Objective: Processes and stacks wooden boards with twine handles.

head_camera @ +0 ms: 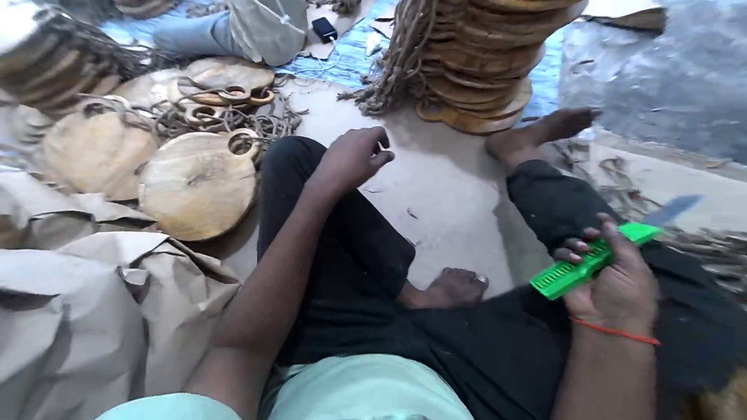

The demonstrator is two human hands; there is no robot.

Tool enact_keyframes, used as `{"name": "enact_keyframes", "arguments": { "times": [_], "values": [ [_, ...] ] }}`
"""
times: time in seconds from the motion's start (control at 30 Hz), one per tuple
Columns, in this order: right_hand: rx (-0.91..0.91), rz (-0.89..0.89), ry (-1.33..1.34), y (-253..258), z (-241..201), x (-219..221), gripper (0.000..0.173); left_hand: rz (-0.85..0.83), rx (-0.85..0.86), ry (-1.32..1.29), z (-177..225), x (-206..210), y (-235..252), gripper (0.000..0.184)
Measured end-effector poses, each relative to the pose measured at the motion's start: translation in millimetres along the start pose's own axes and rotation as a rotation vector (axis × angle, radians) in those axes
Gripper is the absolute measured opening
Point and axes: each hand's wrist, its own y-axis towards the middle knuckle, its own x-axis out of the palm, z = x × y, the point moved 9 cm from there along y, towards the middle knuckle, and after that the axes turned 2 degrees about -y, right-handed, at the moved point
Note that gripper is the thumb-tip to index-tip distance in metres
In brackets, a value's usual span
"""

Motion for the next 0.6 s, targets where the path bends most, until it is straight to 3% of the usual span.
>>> {"name": "enact_keyframes", "arguments": {
  "times": [0.17, 0.27, 0.33, 0.4, 0.47, 0.5, 0.57, 0.6],
  "values": [
    [0.041, -0.016, 0.006, 4, 12, -1, 0.023, -0.099, 0.111, -0.119, 34, 7, -5, 0.027],
    [0.016, 0.006, 0.005, 6, 12, 3, 0.021, -0.193, 0.258, 0.011, 90, 39, 16, 0.030],
    [0.017, 0.045, 0.059, 8, 16, 1, 0.020, -0.324, 0.485, 0.167, 141, 89, -10, 0.036],
    [0.006, 0.053, 0.166, 7, 13, -6, 0.021, -0.476, 0.888, 0.177, 166, 147, -96, 0.041],
    [-0.040, 0.021, 0.252, 4, -3, -9, 0.025, -0.711, 1.099, 0.005, 131, 173, -165, 0.042],
    [-0.066, 0.009, 0.283, 1, -12, -10, 0.026, -0.824, 1.072, 0.004, 95, 173, -161, 0.039],
    [-0.101, 0.011, 0.292, -10, -30, -17, 0.027, -1.115, 0.740, 0.243, 10, 165, -95, 0.029],
    [-0.124, 0.016, 0.274, -17, -38, -24, 0.027, -1.369, 0.444, 0.362, -36, 162, -58, 0.036]
  ]
}}
